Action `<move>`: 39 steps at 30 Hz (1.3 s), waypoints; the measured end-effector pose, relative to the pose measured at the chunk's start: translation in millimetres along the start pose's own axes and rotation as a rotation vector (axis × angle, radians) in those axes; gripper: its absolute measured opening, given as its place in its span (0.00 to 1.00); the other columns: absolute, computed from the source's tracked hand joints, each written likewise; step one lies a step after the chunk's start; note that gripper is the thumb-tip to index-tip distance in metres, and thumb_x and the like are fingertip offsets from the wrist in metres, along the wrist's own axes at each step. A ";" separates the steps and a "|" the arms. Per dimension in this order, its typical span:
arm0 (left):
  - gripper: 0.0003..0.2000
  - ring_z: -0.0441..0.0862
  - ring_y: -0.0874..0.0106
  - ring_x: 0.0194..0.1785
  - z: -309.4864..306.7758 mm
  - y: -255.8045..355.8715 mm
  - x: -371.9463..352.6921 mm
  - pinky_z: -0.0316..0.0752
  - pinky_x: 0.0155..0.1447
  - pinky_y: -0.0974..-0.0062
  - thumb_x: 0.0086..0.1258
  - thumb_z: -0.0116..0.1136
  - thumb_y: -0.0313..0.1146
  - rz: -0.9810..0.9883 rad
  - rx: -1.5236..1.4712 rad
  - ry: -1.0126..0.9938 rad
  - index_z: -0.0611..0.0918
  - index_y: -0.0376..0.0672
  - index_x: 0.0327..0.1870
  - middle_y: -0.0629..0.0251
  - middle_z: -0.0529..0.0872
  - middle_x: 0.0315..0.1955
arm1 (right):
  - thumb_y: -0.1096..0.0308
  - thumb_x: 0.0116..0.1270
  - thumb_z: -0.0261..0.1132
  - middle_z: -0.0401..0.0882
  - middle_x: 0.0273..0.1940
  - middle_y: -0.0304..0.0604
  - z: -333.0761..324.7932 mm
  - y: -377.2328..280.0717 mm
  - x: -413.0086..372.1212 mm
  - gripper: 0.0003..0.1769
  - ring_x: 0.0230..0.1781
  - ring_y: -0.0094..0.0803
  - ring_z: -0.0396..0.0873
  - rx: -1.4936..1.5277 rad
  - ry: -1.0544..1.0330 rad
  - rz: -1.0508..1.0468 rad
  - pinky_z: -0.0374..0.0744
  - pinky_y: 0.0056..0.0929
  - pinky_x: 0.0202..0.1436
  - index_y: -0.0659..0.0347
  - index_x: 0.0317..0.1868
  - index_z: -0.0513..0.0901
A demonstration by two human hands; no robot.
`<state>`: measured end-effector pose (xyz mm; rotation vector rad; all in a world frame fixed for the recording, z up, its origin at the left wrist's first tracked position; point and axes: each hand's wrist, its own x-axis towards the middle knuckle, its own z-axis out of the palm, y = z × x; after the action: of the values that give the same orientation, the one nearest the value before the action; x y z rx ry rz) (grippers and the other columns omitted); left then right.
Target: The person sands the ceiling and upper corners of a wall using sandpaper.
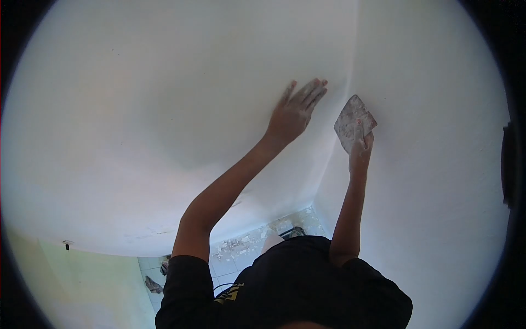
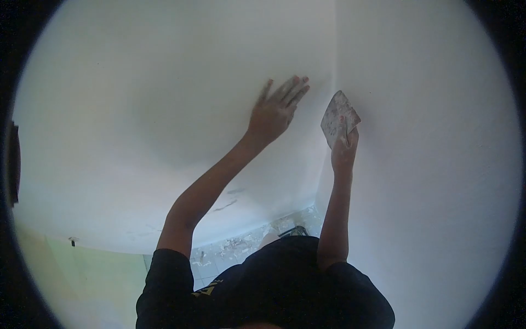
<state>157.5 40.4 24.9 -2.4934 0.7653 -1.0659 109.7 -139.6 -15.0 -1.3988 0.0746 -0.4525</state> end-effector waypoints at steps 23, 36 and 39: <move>0.30 0.48 0.83 0.78 48.8 30.0 -207.5 0.38 0.78 0.55 0.73 0.46 0.48 0.077 0.321 -0.336 0.56 0.68 0.76 0.88 0.54 0.76 | 0.64 0.79 0.38 0.50 0.75 0.57 26.4 80.7 60.7 0.27 0.77 0.50 0.47 -0.110 0.144 -0.684 0.51 0.44 0.78 0.71 0.73 0.54; 0.21 0.48 0.66 0.79 29.1 7.5 -237.6 0.31 0.72 0.32 0.70 0.56 0.46 -0.320 0.367 0.022 0.76 0.65 0.65 0.71 0.64 0.73 | 0.59 0.76 0.42 0.47 0.77 0.51 120.0 56.1 26.1 0.28 0.79 0.54 0.38 -0.176 0.121 -0.947 0.31 0.59 0.76 0.60 0.72 0.64; 0.21 0.47 0.68 0.79 45.8 15.6 -284.3 0.31 0.73 0.34 0.72 0.53 0.46 -0.423 0.306 0.019 0.74 0.66 0.67 0.75 0.59 0.75 | 0.59 0.71 0.52 0.57 0.74 0.45 133.3 158.9 -38.1 0.23 0.77 0.52 0.48 -0.484 -0.097 -1.176 0.38 0.59 0.76 0.43 0.65 0.75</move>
<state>21.8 199.0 -174.0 -2.4272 0.0599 -1.2339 158.5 13.9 -151.1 -1.8439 -0.8066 -1.3951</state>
